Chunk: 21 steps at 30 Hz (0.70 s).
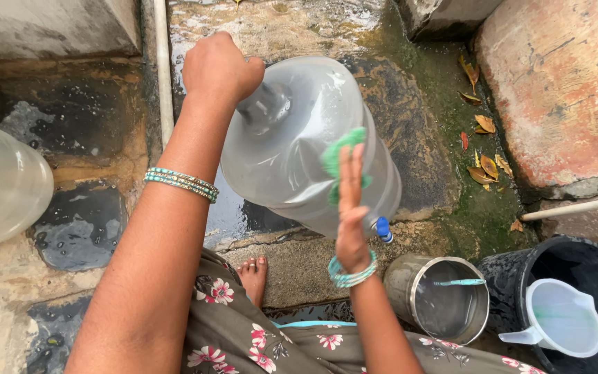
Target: The person cleans a large plastic water dispenser by first scrubbing the neck with a toothbrush, then wiping the exterior with a green sponge. The person uses water from a nearby bucket to rinse the tools and the dispenser.
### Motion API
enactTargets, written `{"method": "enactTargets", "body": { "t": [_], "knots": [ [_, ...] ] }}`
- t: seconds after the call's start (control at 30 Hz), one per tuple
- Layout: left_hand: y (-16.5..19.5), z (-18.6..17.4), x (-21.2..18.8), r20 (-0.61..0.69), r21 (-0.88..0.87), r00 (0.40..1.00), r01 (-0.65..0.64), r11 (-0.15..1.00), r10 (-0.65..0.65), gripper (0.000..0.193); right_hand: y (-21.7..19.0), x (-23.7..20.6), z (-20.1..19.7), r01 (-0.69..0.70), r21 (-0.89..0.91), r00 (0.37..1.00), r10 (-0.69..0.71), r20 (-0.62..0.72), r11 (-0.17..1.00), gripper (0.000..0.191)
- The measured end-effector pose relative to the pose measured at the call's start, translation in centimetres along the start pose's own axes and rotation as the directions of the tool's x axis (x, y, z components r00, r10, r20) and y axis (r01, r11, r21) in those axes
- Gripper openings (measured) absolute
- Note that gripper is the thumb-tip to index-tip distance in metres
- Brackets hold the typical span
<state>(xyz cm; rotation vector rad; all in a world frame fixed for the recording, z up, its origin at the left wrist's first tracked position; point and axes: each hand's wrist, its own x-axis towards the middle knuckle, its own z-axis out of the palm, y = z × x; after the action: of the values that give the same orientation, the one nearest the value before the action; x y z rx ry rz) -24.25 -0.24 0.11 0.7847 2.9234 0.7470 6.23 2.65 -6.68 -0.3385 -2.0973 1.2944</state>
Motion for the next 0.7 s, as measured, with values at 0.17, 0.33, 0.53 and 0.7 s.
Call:
{"method": "enactTargets", "body": {
  "t": [0.17, 0.33, 0.53, 0.7],
  "knots": [
    [0.5, -0.4, -0.6, -0.023, -0.019, 0.996, -0.091, 0.996, 0.09, 0.046, 1.7, 0.5, -0.2, 0.081, -0.209, 0.996, -0.085, -0.012, 0.975, 0.09],
    [2.3, -0.4, -1.6, -0.007, -0.058, 0.973, -0.229, 0.972, 0.229, 0.04, 8.4, 1.4, -4.5, -0.284, 0.07, 0.945, 0.291, -0.151, 0.956, 0.095],
    [5.9, -1.2, -3.9, 0.03, -0.143, 0.9, -0.427, 0.893, 0.436, 0.044, 10.7, 4.3, -10.6, -0.453, 0.389, 0.85, 0.52, -0.082, 0.802, 0.108],
    [9.2, -0.4, -6.4, 0.018, -0.195, 0.891, -0.442, 0.876, 0.453, 0.045, 6.1, 6.8, -12.6, -0.237, 0.348, 0.966, 0.258, -0.014, 0.907, 0.1]
  ]
}}
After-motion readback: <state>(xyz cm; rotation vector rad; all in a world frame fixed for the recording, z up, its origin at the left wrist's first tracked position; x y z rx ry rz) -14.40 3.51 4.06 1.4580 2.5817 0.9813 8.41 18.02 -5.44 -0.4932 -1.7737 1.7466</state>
